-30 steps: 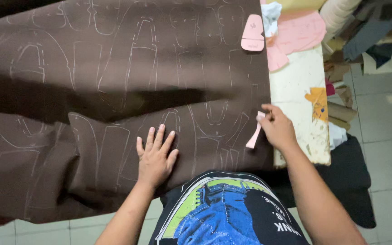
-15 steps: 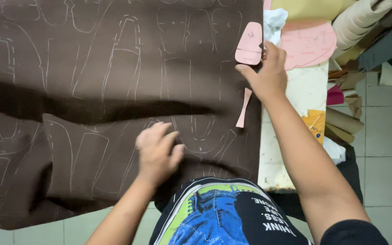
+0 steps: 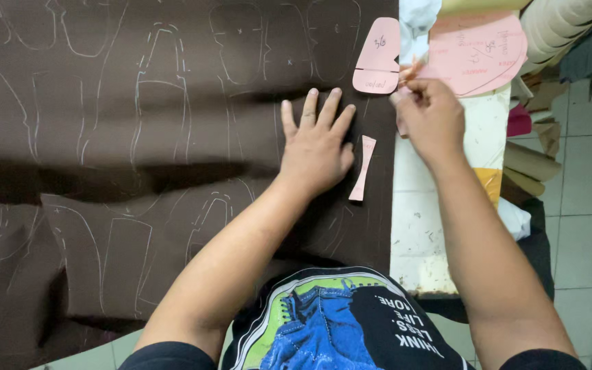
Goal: The person traces around pink paper pattern pieces placed on a large brown fabric, drawing outlines with a marking pen. They reposition the patterns, smooth and pull the fabric flat, and continue tracing additional pattern outlines across the material.
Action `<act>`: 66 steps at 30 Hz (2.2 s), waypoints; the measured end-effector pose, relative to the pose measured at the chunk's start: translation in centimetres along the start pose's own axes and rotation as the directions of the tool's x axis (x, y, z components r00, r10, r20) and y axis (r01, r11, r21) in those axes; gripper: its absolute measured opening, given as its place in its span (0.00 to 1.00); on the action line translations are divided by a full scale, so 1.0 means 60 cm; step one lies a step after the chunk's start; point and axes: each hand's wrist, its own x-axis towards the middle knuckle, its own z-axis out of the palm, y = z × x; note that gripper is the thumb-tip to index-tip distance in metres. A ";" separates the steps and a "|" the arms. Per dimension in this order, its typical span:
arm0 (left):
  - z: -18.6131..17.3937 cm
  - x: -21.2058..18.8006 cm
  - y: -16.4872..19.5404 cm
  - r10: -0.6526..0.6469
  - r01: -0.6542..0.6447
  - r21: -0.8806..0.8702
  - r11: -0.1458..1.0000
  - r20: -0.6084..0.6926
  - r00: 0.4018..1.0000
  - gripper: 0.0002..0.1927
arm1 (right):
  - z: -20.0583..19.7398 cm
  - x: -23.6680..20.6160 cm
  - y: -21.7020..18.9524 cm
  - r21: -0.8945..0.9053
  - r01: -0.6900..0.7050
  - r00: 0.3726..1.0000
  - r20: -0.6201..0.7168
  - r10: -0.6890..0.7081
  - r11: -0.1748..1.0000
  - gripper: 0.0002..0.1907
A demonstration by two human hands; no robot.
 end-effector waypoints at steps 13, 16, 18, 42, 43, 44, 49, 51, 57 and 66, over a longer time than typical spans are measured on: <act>-0.015 0.005 -0.009 0.303 -0.293 -0.236 0.927 0.007 0.953 0.29 | 0.002 0.070 0.024 -0.203 0.316 0.910 -0.212 -0.357 0.927 0.17; -0.028 -0.033 0.005 0.398 -0.362 -0.214 0.907 0.157 0.904 0.34 | -0.040 0.057 0.047 -0.328 0.330 0.880 -0.233 -0.414 0.885 0.18; -0.024 -0.054 0.015 0.426 -0.394 -0.185 0.900 0.189 0.885 0.39 | -0.059 0.031 0.046 -0.379 0.353 0.860 -0.229 -0.456 0.856 0.19; 0.022 0.051 0.007 0.214 -0.234 -0.246 0.941 -0.105 0.971 0.26 | -0.040 -0.063 -0.015 0.039 0.183 0.966 0.178 -0.187 0.982 0.19; 0.025 0.051 0.006 0.214 -0.234 -0.230 0.945 -0.108 0.971 0.25 | -0.040 -0.065 -0.017 0.030 0.177 0.968 0.174 -0.180 0.984 0.19; 0.027 0.051 0.005 0.216 -0.235 -0.212 0.949 -0.111 0.970 0.24 | -0.039 -0.066 -0.020 0.022 0.171 0.970 0.169 -0.173 0.985 0.18; 0.031 0.051 0.003 0.211 -0.235 -0.215 0.948 -0.127 0.969 0.23 | -0.037 -0.071 -0.026 0.035 0.151 0.973 0.170 -0.155 0.988 0.19; 0.028 0.050 0.003 0.222 -0.249 -0.242 0.938 -0.134 0.966 0.23 | -0.036 -0.073 -0.026 0.029 0.170 0.973 0.156 -0.173 0.985 0.19; 0.018 0.042 0.003 0.193 -0.221 -0.255 0.942 -0.130 0.973 0.24 | -0.032 -0.080 -0.026 0.019 0.193 0.972 0.135 -0.194 0.981 0.18; 0.024 0.043 0.009 0.321 -0.330 -0.040 0.943 -0.150 0.935 0.30 | -0.029 -0.082 -0.027 -0.009 0.202 0.972 0.121 -0.199 0.979 0.18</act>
